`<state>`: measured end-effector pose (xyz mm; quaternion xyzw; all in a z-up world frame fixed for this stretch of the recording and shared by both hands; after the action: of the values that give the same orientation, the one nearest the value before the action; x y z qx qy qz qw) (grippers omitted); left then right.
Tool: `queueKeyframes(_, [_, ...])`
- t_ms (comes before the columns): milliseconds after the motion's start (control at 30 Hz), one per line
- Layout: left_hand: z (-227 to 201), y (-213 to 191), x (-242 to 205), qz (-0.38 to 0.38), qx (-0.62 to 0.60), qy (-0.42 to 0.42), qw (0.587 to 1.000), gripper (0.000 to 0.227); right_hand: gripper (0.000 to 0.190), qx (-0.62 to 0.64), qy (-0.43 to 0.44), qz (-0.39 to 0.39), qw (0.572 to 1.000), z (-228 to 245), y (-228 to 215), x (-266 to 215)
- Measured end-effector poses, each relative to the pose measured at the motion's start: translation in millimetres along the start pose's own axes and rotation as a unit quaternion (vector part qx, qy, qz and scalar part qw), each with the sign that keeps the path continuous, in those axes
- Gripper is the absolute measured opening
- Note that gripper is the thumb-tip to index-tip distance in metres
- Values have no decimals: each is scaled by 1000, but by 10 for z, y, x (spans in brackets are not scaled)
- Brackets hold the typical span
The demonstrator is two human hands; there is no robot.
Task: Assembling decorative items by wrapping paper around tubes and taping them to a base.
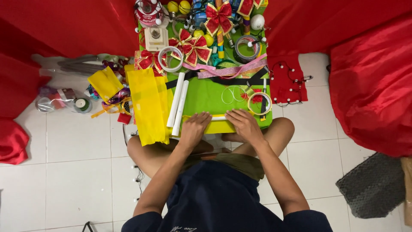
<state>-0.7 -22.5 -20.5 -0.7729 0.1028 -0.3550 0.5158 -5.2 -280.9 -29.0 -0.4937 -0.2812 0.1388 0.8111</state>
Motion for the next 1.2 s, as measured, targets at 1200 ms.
queueKeyframes(1200, [-132, 1, -105, -35, 5, -12, 999, 11, 16, 140, 148, 140, 969, 99, -273, 336])
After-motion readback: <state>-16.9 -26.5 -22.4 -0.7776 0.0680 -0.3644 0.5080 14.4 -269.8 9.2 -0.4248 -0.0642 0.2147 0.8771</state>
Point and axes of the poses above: each hand's wrist, its own x-axis towards the middle knuckle, its own y-axis out of the palm, z = x × y, the point moved 1 cm from there along x, towards the middle knuckle, and after that the axes turned 3 degrees about y, right-handed, at the moved point
